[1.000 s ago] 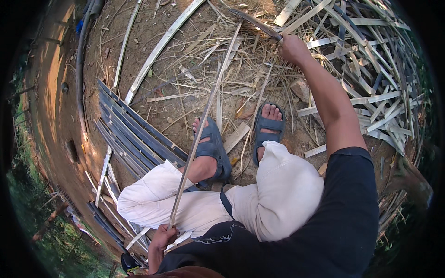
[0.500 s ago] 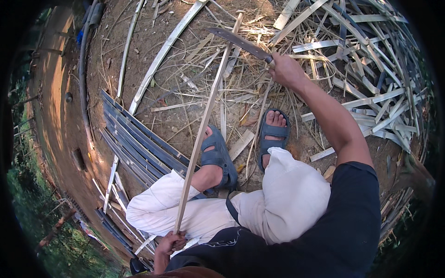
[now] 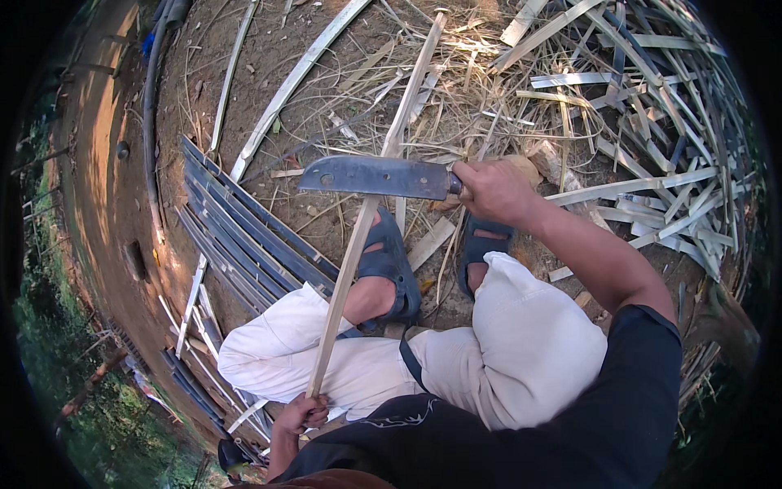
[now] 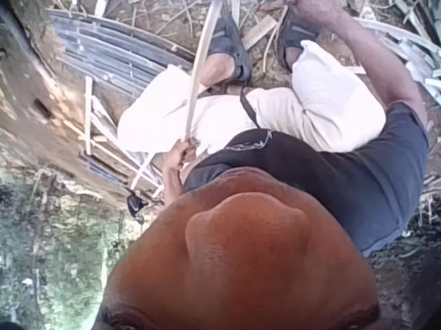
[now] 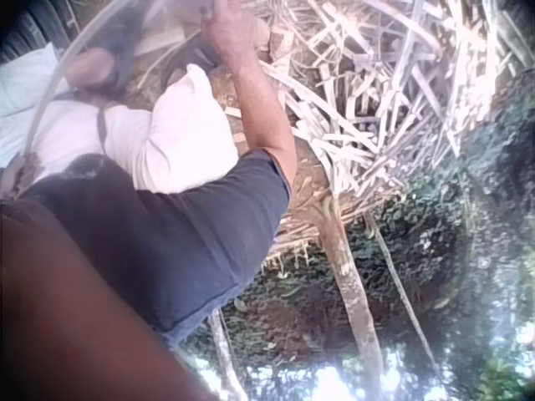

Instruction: The person shaves a piece of bamboo by hand using a large blade, drawing the blade along the length of the wood while sitting outdoors.

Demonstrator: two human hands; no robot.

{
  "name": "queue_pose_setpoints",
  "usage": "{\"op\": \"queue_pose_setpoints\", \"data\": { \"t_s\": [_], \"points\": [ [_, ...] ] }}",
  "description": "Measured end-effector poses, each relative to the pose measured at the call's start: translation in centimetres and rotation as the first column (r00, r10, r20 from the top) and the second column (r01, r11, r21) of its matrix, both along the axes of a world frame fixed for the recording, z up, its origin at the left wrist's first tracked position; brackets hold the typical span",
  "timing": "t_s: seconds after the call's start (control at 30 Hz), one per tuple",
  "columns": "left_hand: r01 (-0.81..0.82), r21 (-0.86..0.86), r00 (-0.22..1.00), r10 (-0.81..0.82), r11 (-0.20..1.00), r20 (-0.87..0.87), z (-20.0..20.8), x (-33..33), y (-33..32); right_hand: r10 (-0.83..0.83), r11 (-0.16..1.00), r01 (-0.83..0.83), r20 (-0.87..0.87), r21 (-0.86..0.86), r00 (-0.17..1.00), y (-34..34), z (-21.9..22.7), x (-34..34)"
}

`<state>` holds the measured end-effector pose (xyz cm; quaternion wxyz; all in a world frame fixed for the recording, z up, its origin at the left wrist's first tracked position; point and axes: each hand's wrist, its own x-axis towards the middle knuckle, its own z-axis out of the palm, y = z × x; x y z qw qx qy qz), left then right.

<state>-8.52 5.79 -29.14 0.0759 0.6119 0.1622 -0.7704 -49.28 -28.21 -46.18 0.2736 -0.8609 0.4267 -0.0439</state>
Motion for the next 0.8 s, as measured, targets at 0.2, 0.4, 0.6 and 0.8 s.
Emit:
{"op": "queue_pose_setpoints", "data": {
  "t_s": [0.2, 0.4, 0.6, 0.8],
  "points": [
    [-0.063, 0.031, 0.998, 0.062, 0.998, 0.004, -0.7, 0.3, 0.7, -0.060, 0.998, 0.060, -0.062, -0.016, 0.996, -2.3, -2.2, -1.5],
    [-0.031, 0.009, 0.999, 0.031, 0.999, -0.037, -0.7, 0.4, 0.4, 0.103, 0.994, -0.102, 0.006, -0.047, 0.995, 0.6, 0.0, 0.5],
    [-0.066, -0.019, 0.994, 0.064, 0.998, -0.085, -1.3, 1.5, 0.3, -0.172, 0.982, 0.178, -0.087, 0.062, 0.981, -1.6, -0.6, 0.3],
    [-0.064, 0.036, 0.996, 0.066, 0.997, -0.056, -0.5, 0.7, 0.6, -0.213, 0.977, 0.212, -0.090, -0.025, 0.973, -2.8, -2.9, -1.7]
  ]
}}
